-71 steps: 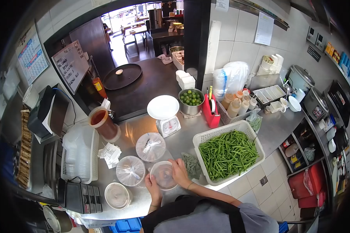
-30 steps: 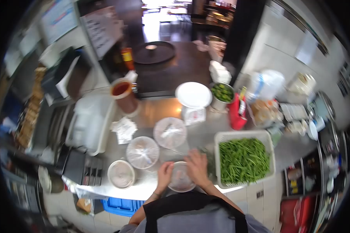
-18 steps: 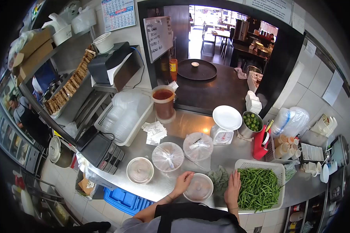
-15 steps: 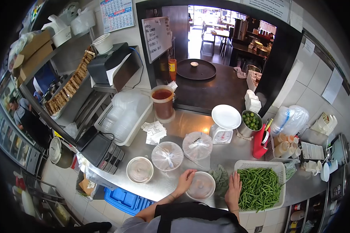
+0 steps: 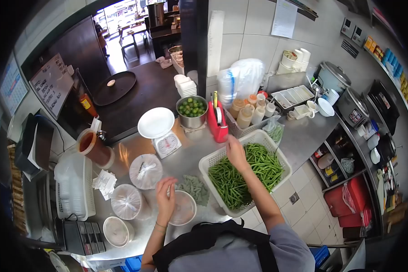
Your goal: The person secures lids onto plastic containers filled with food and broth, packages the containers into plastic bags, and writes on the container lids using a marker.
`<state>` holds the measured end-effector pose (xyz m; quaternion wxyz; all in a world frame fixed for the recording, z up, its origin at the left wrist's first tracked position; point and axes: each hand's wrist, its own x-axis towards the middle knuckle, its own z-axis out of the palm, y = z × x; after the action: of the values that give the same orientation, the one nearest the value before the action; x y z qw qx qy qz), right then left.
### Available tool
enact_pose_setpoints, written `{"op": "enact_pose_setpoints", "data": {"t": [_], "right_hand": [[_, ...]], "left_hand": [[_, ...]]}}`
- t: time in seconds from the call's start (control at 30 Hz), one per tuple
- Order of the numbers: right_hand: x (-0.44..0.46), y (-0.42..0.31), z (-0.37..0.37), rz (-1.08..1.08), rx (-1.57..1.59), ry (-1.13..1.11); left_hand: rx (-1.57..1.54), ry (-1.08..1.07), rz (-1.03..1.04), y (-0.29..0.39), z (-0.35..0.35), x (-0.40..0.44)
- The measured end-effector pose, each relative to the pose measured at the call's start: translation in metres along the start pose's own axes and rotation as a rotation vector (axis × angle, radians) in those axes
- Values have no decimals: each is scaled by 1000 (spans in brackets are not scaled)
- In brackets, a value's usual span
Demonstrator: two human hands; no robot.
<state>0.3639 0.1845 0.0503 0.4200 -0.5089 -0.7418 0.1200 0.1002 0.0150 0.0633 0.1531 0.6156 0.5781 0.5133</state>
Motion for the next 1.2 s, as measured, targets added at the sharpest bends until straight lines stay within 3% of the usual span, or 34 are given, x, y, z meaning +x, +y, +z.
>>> {"op": "enact_pose_setpoints", "data": {"t": [0.07, 0.23, 0.37, 0.47, 0.57, 0.67, 0.77, 0.97, 1.0, 1.07, 1.2], "right_hand": [[30, 36, 17, 25, 10, 85], [87, 90, 56, 353, 159, 5], [100, 86, 55, 570, 486, 88], [76, 58, 28, 390, 624, 130], [25, 34, -13, 259, 777, 81], [-36, -10, -74, 337, 707, -46], [-80, -43, -112, 457, 840, -70], [-99, -36, -102, 511, 934, -48], [-98, -38, -99, 522, 930, -37], [-101, -41, -94, 536, 906, -27], [-115, -39, -95, 654, 893, -73]], "left_hand": [[-50, -75, 72, 13, 20, 31], [-207, -255, 192, 11, 102, 101], [-329, -469, -104, -16, 176, 142], [-526, -487, -363, -47, 232, 161], [-704, -501, -860, -9, 231, 172], [-878, -428, -961, -43, 269, 177], [-888, -344, -901, -42, 278, 175], [-651, -213, -726, -69, 316, 172], [-450, -175, -701, -63, 313, 174], [26, -133, -459, -45, 305, 169], [-101, -149, -445, -52, 301, 170]]}}
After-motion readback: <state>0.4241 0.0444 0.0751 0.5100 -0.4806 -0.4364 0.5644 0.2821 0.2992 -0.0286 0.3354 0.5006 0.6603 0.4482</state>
